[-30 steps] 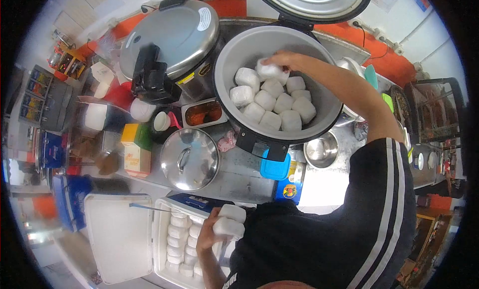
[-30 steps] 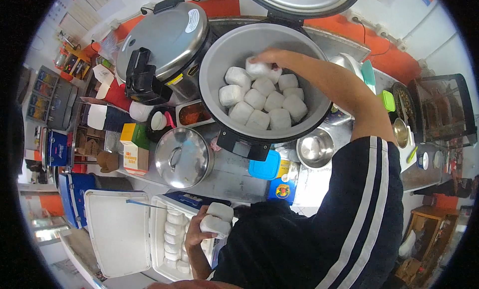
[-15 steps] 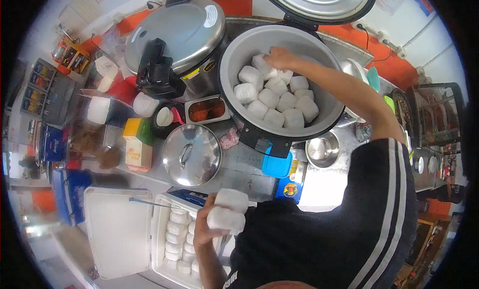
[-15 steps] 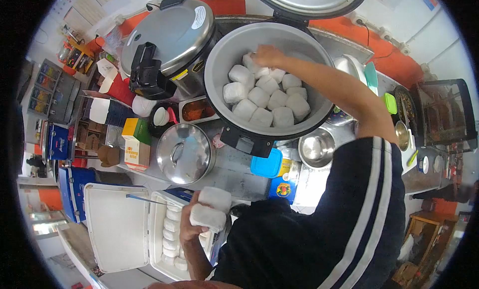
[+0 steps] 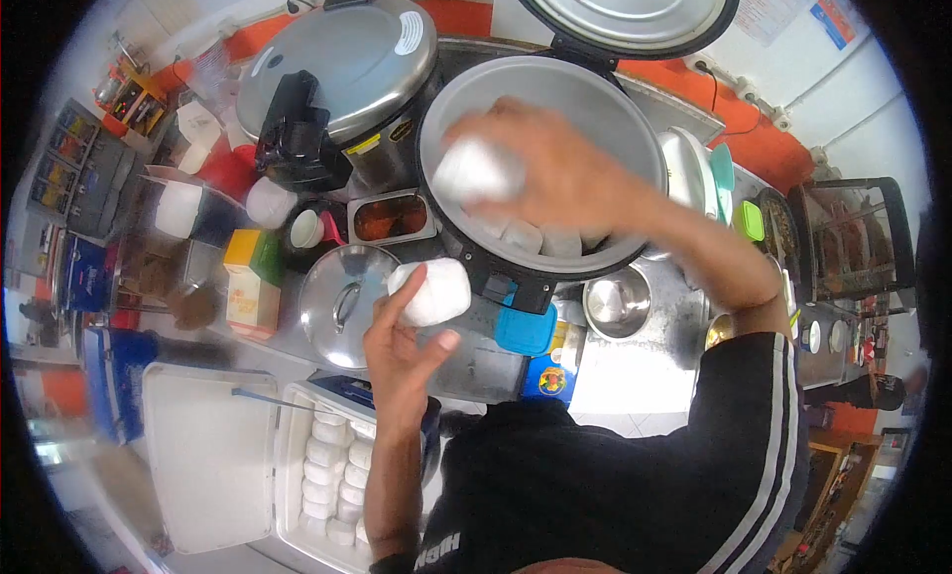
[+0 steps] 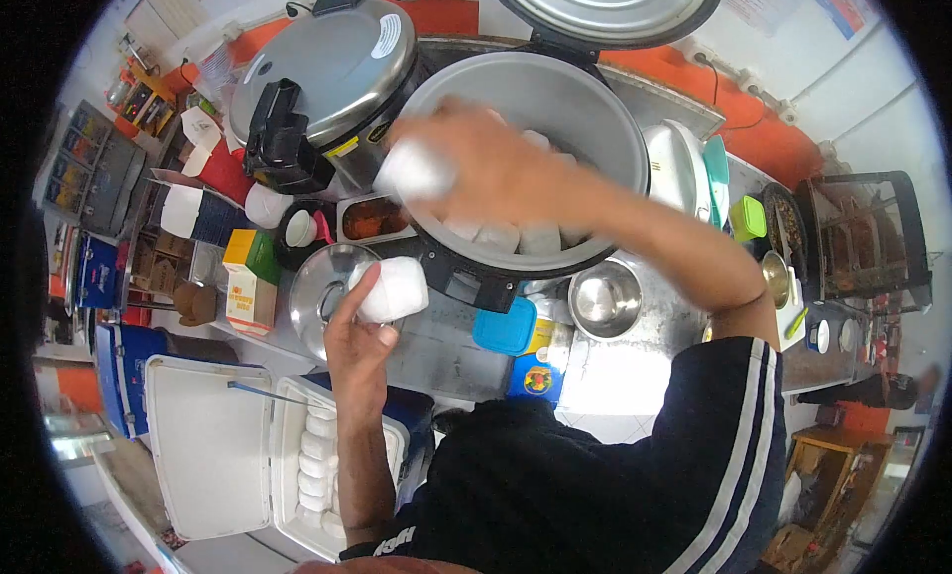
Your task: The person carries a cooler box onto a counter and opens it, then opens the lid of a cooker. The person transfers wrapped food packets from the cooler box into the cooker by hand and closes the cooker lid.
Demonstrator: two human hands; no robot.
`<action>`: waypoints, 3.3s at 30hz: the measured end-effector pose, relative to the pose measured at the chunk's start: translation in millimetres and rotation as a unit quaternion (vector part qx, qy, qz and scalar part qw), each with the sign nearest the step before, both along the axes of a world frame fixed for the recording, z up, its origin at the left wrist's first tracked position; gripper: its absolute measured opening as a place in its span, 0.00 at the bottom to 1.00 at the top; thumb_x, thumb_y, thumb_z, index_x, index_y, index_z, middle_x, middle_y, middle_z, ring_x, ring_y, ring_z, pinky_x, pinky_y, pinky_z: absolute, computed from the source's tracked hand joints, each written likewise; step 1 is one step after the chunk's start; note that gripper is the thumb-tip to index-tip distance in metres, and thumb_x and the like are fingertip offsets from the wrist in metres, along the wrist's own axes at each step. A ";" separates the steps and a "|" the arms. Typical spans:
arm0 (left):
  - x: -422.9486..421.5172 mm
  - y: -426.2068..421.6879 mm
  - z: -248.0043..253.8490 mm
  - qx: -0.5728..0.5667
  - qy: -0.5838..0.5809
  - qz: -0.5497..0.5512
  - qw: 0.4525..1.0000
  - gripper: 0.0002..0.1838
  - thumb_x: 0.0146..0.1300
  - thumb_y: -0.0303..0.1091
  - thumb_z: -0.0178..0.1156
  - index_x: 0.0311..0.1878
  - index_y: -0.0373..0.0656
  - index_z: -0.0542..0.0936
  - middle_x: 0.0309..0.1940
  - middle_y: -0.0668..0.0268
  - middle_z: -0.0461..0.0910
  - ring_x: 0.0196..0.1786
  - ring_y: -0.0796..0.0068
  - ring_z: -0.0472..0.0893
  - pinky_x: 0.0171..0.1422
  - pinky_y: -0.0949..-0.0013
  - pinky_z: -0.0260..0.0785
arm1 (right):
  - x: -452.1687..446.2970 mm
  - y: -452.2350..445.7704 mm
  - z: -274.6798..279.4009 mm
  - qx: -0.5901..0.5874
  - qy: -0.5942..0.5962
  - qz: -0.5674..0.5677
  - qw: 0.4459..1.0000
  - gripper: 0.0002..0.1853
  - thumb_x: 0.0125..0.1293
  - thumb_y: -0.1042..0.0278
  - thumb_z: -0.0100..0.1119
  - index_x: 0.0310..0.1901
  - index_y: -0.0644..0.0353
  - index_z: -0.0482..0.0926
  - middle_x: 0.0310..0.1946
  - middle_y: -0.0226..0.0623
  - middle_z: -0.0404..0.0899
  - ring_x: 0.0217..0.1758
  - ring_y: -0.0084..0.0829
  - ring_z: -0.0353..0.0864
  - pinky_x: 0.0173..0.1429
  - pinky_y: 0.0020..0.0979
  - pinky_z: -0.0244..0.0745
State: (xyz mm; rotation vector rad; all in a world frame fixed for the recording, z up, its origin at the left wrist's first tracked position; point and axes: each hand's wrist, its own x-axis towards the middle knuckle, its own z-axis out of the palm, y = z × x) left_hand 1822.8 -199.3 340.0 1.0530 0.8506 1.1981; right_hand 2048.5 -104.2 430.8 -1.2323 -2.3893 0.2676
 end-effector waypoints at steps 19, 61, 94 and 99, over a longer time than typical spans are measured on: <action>4.0 -5.8 -4.8 -0.008 -0.110 -0.080 0.991 0.35 0.61 0.46 0.56 0.67 0.32 0.65 0.67 0.51 0.62 0.71 0.58 0.61 0.76 0.56 0.45 | 4.7 32.4 -14.6 -0.274 -0.009 0.007 0.962 0.24 0.66 0.50 0.53 0.54 0.62 0.73 0.49 0.51 0.78 0.54 0.50 0.78 0.53 0.48 0.75; -286.8 -327.1 -239.1 -0.261 0.625 0.104 0.728 0.26 0.51 0.41 0.66 0.56 0.51 0.76 0.52 0.55 0.72 0.57 0.49 0.73 0.58 0.46 0.65 | -370.3 -160.3 -241.4 -0.239 -0.065 0.382 0.890 0.18 0.56 0.63 0.64 0.46 0.60 0.76 0.41 0.47 0.76 0.46 0.44 0.76 0.46 0.43 0.72; -389.3 -264.1 -231.8 -0.177 0.610 0.187 0.750 0.35 0.23 0.45 0.76 0.42 0.37 0.84 0.45 0.47 0.77 0.55 0.48 0.72 0.63 0.57 0.66 | -475.5 -176.8 -288.7 -0.142 -0.324 0.389 0.851 0.34 0.31 0.51 0.77 0.40 0.68 0.82 0.54 0.57 0.71 0.60 0.51 0.69 0.61 0.46 0.70; -381.5 -278.3 -223.6 -0.211 0.598 0.136 0.761 0.34 0.24 0.46 0.76 0.43 0.43 0.85 0.51 0.46 0.73 0.61 0.47 0.66 0.64 0.48 0.62 | -488.1 -187.6 -312.7 -0.113 -0.336 0.440 0.825 0.38 0.27 0.47 0.77 0.41 0.66 0.83 0.58 0.57 0.68 0.63 0.52 0.63 0.64 0.47 0.67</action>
